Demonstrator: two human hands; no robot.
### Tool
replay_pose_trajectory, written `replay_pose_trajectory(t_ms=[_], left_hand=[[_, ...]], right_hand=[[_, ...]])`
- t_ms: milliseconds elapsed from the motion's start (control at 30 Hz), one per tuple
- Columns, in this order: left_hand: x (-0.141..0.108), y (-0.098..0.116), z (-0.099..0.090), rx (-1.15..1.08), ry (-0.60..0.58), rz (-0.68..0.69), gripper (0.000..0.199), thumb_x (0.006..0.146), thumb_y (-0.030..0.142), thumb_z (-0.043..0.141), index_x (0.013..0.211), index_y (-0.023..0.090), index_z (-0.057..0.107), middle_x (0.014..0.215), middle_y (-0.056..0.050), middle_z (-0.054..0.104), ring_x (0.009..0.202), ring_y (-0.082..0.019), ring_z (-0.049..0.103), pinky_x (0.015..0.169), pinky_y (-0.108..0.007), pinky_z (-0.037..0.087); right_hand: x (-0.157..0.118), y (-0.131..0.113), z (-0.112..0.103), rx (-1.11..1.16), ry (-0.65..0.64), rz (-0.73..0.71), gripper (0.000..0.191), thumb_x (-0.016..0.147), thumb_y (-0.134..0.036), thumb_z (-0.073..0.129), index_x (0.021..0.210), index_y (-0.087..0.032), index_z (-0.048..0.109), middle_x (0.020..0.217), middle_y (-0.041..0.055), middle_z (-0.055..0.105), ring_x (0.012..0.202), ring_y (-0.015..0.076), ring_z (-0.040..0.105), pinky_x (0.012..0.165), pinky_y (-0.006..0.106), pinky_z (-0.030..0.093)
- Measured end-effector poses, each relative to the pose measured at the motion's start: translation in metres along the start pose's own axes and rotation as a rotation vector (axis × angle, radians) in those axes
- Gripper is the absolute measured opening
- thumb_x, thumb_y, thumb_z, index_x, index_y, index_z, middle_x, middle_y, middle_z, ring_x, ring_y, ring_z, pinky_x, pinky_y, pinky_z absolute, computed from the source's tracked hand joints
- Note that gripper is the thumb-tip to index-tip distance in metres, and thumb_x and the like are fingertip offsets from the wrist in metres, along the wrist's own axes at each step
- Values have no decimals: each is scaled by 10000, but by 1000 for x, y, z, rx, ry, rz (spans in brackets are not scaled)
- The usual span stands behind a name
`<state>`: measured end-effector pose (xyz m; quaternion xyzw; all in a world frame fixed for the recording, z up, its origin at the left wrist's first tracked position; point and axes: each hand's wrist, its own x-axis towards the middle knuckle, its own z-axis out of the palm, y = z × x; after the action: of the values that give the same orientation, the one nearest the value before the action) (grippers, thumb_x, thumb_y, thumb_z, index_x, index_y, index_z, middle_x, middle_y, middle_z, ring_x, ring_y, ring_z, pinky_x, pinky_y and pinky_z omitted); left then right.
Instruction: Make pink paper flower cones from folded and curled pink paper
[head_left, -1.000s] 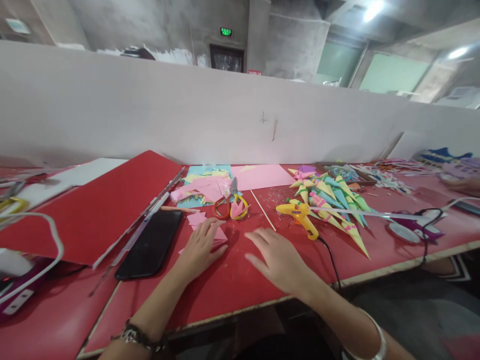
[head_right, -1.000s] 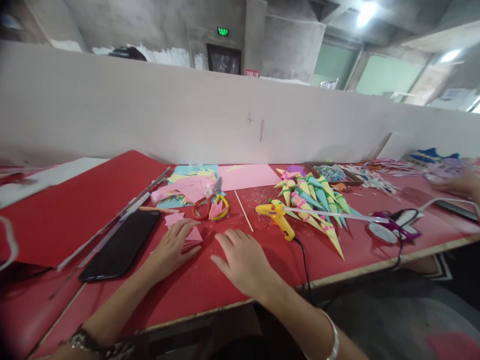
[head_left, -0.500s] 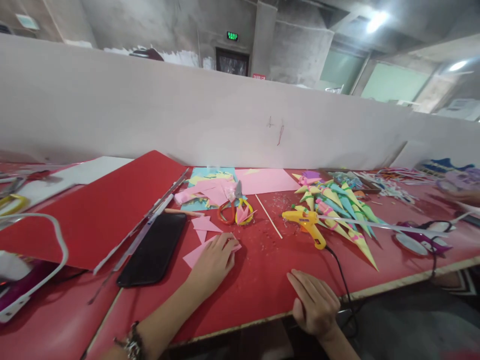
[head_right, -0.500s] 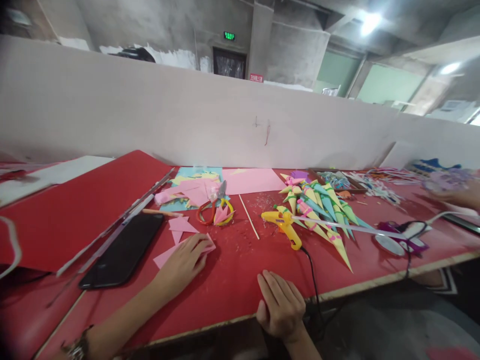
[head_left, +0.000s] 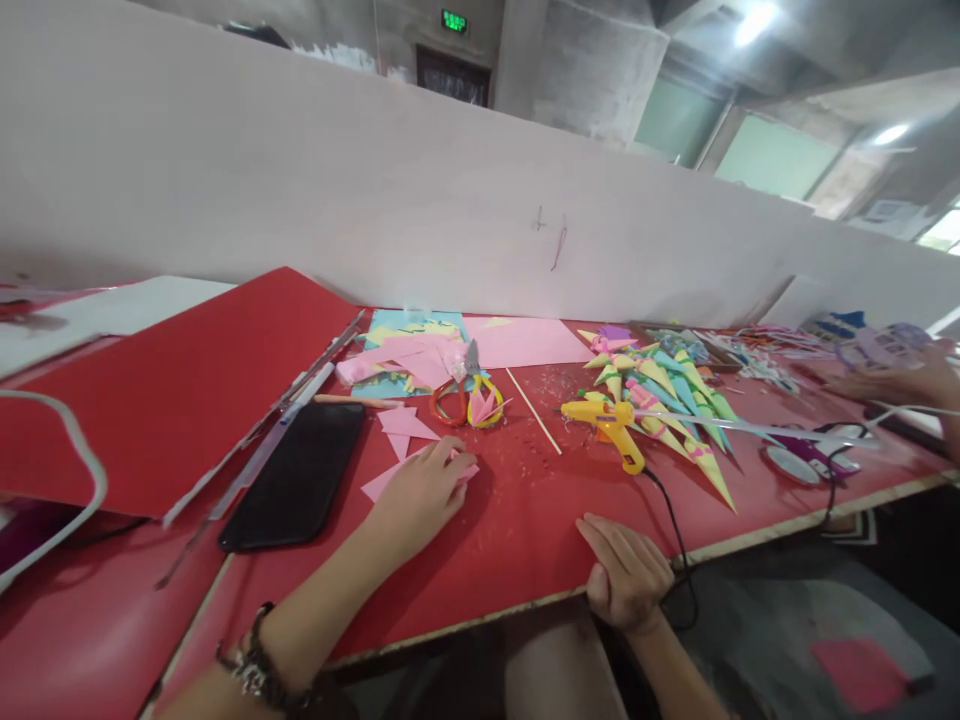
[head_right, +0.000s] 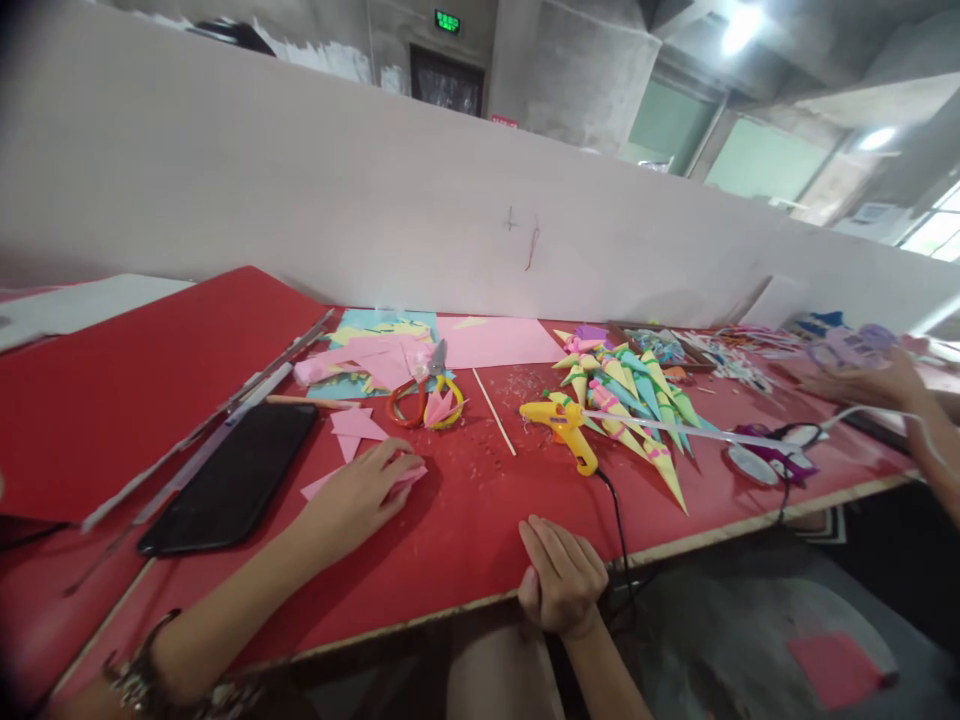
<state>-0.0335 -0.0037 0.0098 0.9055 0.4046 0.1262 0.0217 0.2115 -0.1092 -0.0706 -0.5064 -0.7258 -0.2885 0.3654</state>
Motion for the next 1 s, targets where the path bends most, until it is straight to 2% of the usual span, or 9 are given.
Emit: replay_pose_trajectory(t_ms=[133, 400, 500, 633, 800, 1000], left_hand=[[2, -9, 3, -69, 37, 18, 259, 799, 131, 425, 1006, 165, 577, 1053, -101, 558, 954, -226, 557, 843, -370, 470], [7, -10, 7, -71, 36, 23, 296, 824, 205, 376, 1021, 159, 592, 1074, -129, 564, 985, -255, 543, 879, -431, 442], [8, -12, 6, -81, 32, 42, 328, 813, 215, 375, 1044, 154, 600, 1109, -132, 572, 1011, -259, 529, 899, -436, 429], [10, -18, 4, -119, 6, 79, 334, 800, 237, 386, 1033, 200, 623, 1133, -81, 605, 1052, -226, 528, 931, -382, 422], [8, -24, 3, -175, -26, 82, 348, 838, 296, 373, 1072, 214, 616, 1175, -72, 597, 1086, -216, 521, 949, -369, 410], [3, -26, 2, -210, -41, 67, 328, 836, 283, 396, 1069, 213, 617, 1178, -71, 598, 1095, -217, 515, 957, -383, 407]], right_hand=[[3, 1, -1, 26, -15, -21, 374, 773, -172, 348, 969, -144, 665, 850, 106, 706, 805, 208, 651, 694, 302, 435], [15, 3, -4, 64, 73, -41, 363, 793, -169, 332, 901, -134, 677, 805, 100, 713, 753, 184, 648, 663, 281, 424], [15, 4, -5, 67, 51, -44, 378, 803, -178, 320, 913, -150, 681, 816, 92, 711, 771, 177, 644, 668, 275, 414], [15, 5, -7, 76, 10, -46, 384, 825, -193, 308, 894, -154, 683, 796, 91, 703, 756, 175, 630, 652, 280, 391], [19, 3, -11, 132, -74, 23, 388, 856, -218, 293, 849, -169, 678, 793, 74, 695, 732, 171, 596, 650, 290, 363], [29, -2, -20, 251, -206, 119, 362, 877, -229, 299, 865, -188, 658, 817, 51, 669, 757, 173, 552, 707, 280, 368]])
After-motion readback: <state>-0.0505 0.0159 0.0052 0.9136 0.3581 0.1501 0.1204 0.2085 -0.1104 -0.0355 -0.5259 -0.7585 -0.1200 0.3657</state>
